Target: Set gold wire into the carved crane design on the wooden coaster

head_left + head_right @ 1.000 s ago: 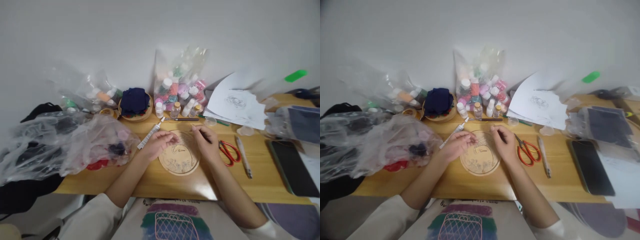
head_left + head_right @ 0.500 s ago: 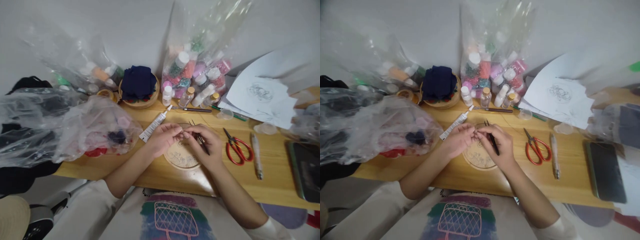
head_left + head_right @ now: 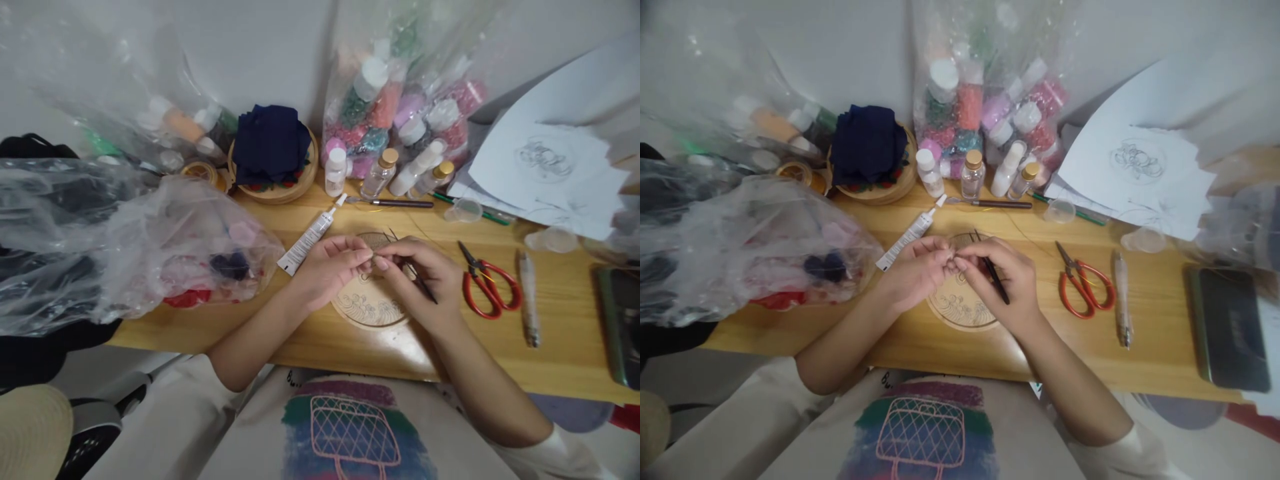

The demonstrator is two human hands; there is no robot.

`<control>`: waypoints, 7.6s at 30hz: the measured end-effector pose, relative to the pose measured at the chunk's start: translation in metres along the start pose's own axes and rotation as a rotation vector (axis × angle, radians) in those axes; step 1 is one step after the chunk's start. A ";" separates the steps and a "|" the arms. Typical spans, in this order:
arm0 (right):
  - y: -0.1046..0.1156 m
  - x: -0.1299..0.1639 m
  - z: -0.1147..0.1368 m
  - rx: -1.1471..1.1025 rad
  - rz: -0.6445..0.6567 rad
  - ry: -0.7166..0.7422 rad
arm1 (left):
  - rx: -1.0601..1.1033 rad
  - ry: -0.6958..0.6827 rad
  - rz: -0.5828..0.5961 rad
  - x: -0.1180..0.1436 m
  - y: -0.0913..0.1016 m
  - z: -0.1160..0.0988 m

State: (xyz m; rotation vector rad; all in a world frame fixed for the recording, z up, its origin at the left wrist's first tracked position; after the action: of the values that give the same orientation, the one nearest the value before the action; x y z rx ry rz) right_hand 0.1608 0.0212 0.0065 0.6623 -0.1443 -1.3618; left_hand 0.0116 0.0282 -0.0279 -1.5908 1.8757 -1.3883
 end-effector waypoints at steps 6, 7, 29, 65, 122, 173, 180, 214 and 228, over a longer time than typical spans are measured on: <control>0.000 0.000 -0.001 0.021 -0.013 0.023 | 0.054 0.030 -0.012 0.002 -0.004 -0.001; 0.000 0.000 -0.002 0.025 -0.019 0.030 | 0.072 0.039 -0.018 0.002 -0.005 -0.001; 0.001 0.000 -0.001 -0.021 -0.019 0.066 | 0.131 0.109 0.025 0.003 -0.004 0.002; 0.001 0.000 -0.002 -0.044 0.012 0.044 | 0.126 0.152 0.011 0.004 -0.006 0.002; 0.005 0.001 0.000 -0.262 0.141 -0.052 | 0.055 0.179 0.133 0.012 -0.018 0.002; 0.000 0.000 -0.001 -0.646 0.197 -0.256 | 0.137 0.188 0.222 0.009 -0.013 0.002; 0.000 0.001 -0.004 -0.547 0.166 -0.223 | 0.141 0.164 0.228 0.009 -0.013 0.003; 0.023 0.004 -0.005 -0.249 0.073 0.031 | 0.183 0.217 0.088 0.006 -0.006 0.000; 0.026 -0.006 0.000 -0.146 0.068 0.200 | 0.136 0.249 0.055 0.007 -0.005 0.000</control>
State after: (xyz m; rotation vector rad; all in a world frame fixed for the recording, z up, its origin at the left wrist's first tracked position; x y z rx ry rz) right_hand 0.1817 0.0280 0.0211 0.6609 0.0918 -1.2205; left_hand 0.0123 0.0221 -0.0215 -1.3445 1.8956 -1.7160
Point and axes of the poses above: each hand's wrist, its own x-axis away from the middle knuckle, its own y-axis out of the back of the hand, z = x × y, the point moved 2 cm from there along -x, towards the middle knuckle, and after that the axes turned 13 degrees about x, right-handed, at the moved point
